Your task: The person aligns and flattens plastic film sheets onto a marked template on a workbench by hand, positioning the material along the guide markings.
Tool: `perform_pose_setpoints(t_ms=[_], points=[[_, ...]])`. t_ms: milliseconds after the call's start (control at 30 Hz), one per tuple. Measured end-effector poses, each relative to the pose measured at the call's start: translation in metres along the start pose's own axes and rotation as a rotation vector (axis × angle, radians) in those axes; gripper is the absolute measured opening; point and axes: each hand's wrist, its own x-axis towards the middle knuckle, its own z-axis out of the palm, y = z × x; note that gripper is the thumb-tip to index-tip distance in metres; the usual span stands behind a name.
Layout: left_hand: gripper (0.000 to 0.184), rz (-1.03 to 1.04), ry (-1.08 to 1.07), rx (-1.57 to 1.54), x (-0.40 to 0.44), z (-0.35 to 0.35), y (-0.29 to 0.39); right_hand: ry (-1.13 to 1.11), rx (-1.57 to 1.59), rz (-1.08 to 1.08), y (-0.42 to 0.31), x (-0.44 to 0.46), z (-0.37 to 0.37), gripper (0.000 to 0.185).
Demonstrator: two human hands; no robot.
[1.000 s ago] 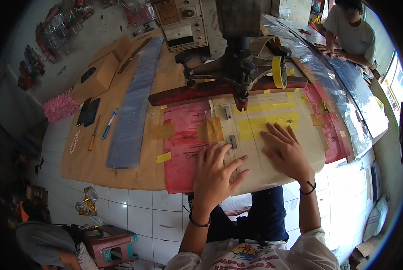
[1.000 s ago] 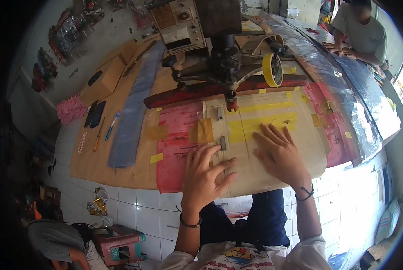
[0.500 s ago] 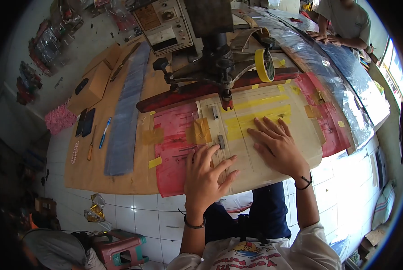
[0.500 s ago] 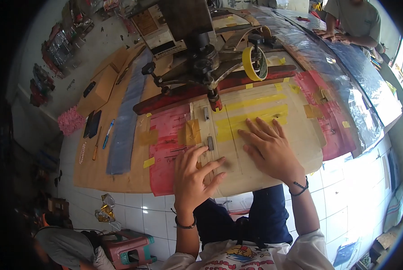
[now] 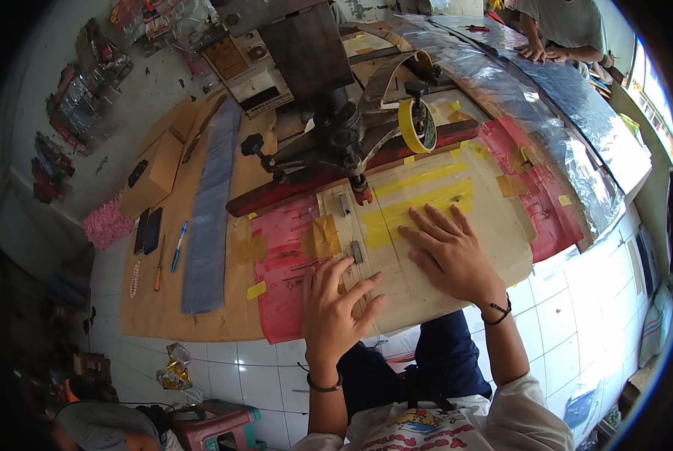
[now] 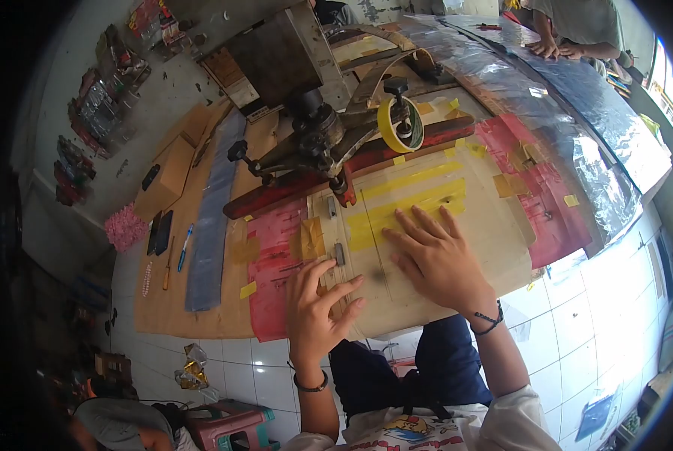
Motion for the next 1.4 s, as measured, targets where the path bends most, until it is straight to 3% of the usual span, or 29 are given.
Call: perform_pose_setpoints(t_ms=[1400], points=[[0.034, 0.018, -0.007, -0.029, -0.0039, 0.0014, -0.0055, 0.046, 0.01, 0.03, -0.0072, 0.0021, -0.0012, 0.038]])
